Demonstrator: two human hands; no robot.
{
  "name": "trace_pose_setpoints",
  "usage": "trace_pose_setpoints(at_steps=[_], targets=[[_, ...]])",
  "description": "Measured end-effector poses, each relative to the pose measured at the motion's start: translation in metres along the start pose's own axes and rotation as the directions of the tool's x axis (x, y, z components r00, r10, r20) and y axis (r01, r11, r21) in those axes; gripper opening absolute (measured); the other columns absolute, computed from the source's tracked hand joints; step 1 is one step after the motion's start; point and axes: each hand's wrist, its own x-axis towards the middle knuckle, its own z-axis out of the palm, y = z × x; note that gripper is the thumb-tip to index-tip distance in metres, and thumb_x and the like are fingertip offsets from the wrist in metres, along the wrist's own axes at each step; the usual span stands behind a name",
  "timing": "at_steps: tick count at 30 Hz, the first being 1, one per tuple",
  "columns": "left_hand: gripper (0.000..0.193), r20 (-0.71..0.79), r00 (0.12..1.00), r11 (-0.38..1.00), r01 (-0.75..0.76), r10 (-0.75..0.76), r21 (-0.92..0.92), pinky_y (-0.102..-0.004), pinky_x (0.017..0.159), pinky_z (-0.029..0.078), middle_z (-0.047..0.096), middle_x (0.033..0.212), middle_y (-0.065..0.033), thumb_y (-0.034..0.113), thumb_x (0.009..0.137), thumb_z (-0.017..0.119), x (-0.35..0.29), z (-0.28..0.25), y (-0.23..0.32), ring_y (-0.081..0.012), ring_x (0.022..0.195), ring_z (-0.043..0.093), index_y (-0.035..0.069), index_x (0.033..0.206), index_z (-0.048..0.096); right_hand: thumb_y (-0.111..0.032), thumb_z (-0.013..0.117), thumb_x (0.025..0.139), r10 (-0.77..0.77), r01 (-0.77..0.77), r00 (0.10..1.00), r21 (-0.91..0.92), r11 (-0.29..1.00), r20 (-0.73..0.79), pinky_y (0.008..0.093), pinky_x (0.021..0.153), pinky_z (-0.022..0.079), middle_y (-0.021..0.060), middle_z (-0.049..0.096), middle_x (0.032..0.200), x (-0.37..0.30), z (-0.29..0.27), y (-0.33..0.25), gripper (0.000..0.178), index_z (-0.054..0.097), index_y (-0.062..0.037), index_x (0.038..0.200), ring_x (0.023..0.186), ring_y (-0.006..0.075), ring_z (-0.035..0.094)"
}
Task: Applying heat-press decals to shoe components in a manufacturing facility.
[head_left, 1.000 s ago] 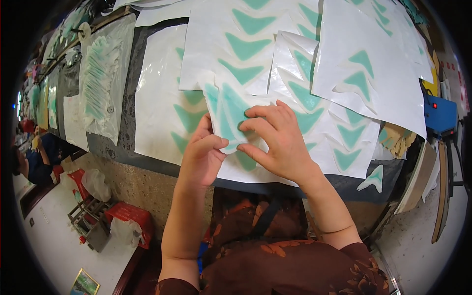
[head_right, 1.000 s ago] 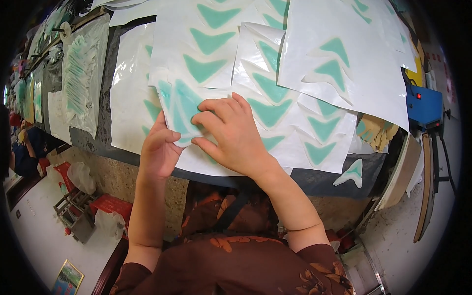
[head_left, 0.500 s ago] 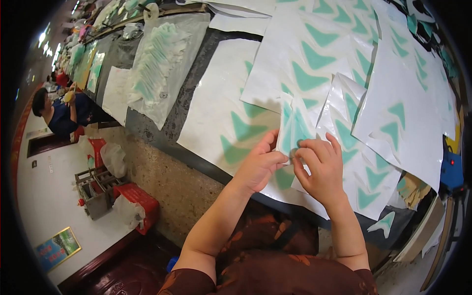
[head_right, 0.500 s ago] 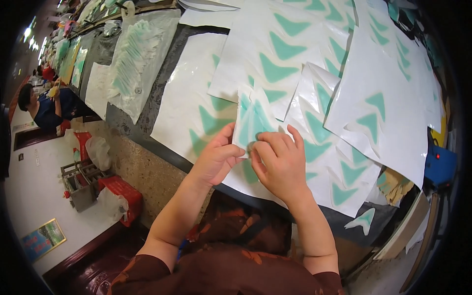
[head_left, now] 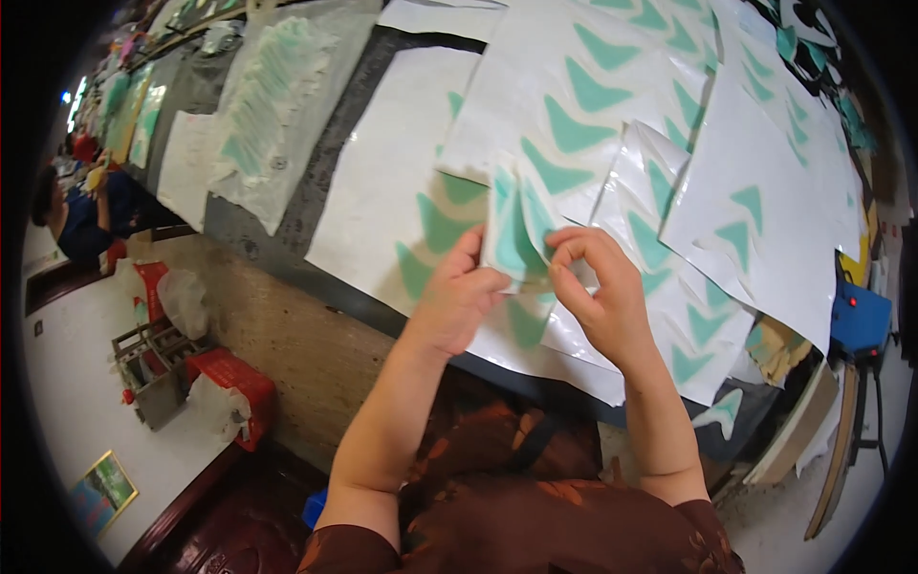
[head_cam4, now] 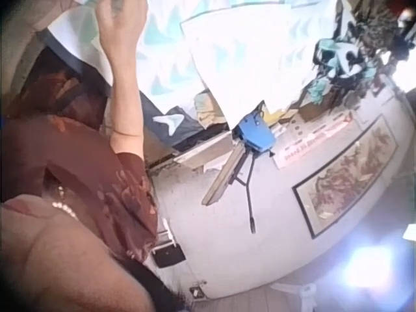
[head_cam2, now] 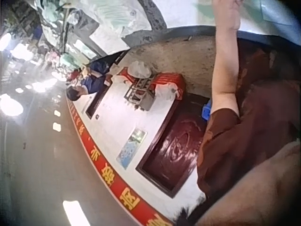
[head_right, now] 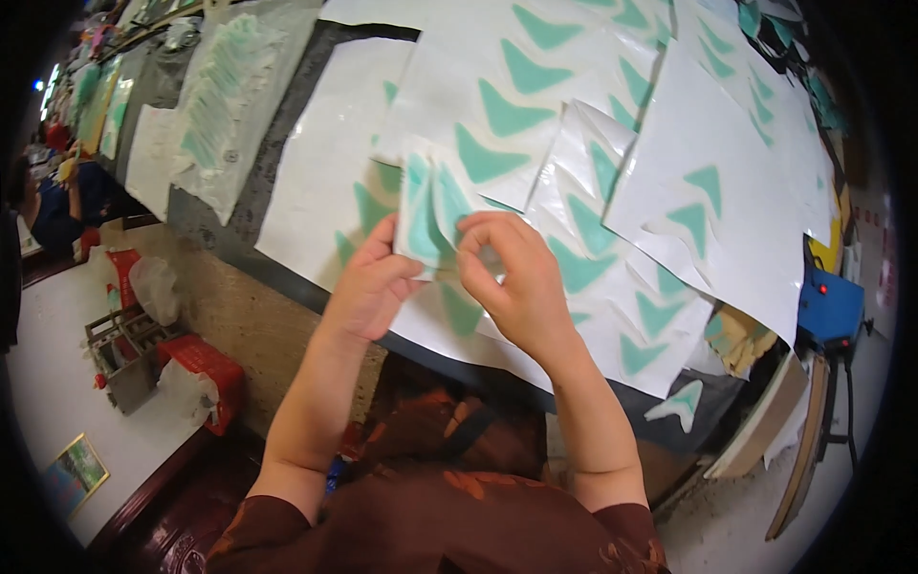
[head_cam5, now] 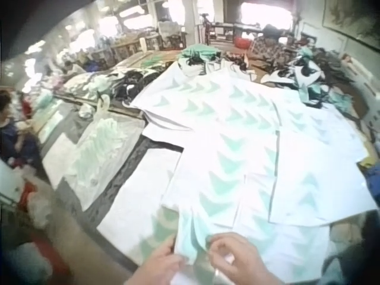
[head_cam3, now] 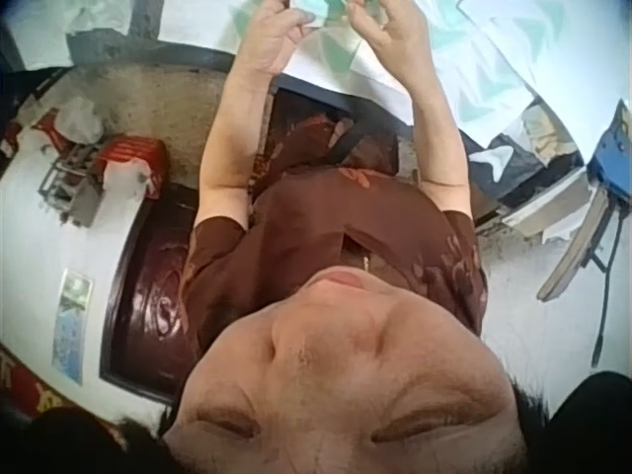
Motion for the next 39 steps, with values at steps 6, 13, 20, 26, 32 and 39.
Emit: trace_pose_setpoints(at_steps=[6,13,20,26,32,39], targets=[[0.058,-0.041,0.999,0.999,-0.029,0.03,0.024,-0.0364,0.098,0.045,0.056,0.124,-0.0099,-0.006,0.079,0.047,-0.002,-0.011,0.006,-0.0202,0.113,0.056,0.002,0.137,0.04,-0.008,0.059,0.087,0.278,-0.252,0.961,0.474,0.844,0.017,0.028,0.091,0.04,0.0062,0.063,0.107,0.007,-0.016,0.013,0.005,0.059,-0.0026,0.086,0.097,0.0138,0.054],[0.057,-0.072,0.997,0.996,-0.027,0.033,0.086,-0.0361,0.098,0.044,0.056,0.123,-0.0093,-0.006,0.081,0.048,-0.005,-0.011,0.005,-0.0187,0.113,0.056,0.002,0.137,0.039,-0.005,0.058,0.088,0.191,-0.049,0.941,0.447,0.893,-0.28,0.0289,0.091,0.042,0.0067,0.062,0.111,0.006,-0.023,0.009,0.003,0.06,-0.0029,0.089,0.1,0.016,0.057],[0.045,-0.033,0.993,0.978,-0.104,0.112,0.182,-0.0296,0.089,0.046,0.053,0.115,-0.0069,-0.004,0.081,0.061,-0.005,0.005,0.001,-0.0145,0.102,0.056,0.003,0.123,0.046,-0.004,0.064,0.078,-0.179,0.174,0.984,-0.154,0.973,-0.02,0.0363,0.076,0.05,0.0141,0.063,0.103,-0.003,0.024,0.01,0.011,0.056,-0.0037,0.086,0.092,0.0296,0.062],[0.036,0.024,0.984,0.944,-0.177,0.177,0.28,-0.0255,0.081,0.047,0.053,0.109,-0.0057,-0.001,0.082,0.066,-0.005,0.003,-0.002,-0.0127,0.094,0.057,0.004,0.111,0.047,-0.009,0.065,0.083,0.033,-0.031,0.999,0.123,0.992,-0.015,0.0337,0.079,0.05,0.012,0.063,0.105,-0.004,0.024,0.014,0.013,0.057,-0.0026,0.092,0.087,0.025,0.062],[0.024,0.002,0.968,0.894,-0.234,0.252,0.382,-0.0239,0.08,0.047,0.054,0.105,-0.0034,-0.001,0.086,0.062,-0.003,0.005,-0.01,-0.0112,0.09,0.057,0.003,0.107,0.05,-0.015,0.068,0.084,0.104,-0.095,0.994,0.176,0.98,-0.043,0.0319,0.086,0.048,0.0111,0.063,0.102,-0.005,0.031,0.016,0.028,0.057,-0.0015,0.106,0.09,0.0218,0.062],[0.011,-0.087,0.989,0.98,-0.106,0.121,0.167,-0.0244,0.077,0.045,0.055,0.089,-0.0004,0.012,0.091,0.06,-0.002,0.012,-0.003,-0.0084,0.085,0.055,0.004,0.096,0.055,-0.014,0.067,0.085,0.093,-0.1,0.995,0.204,0.974,0.044,0.0319,0.083,0.05,0.0115,0.063,0.103,-0.008,0.03,0.016,0.029,0.056,-0.0017,0.109,0.093,0.0231,0.063]])
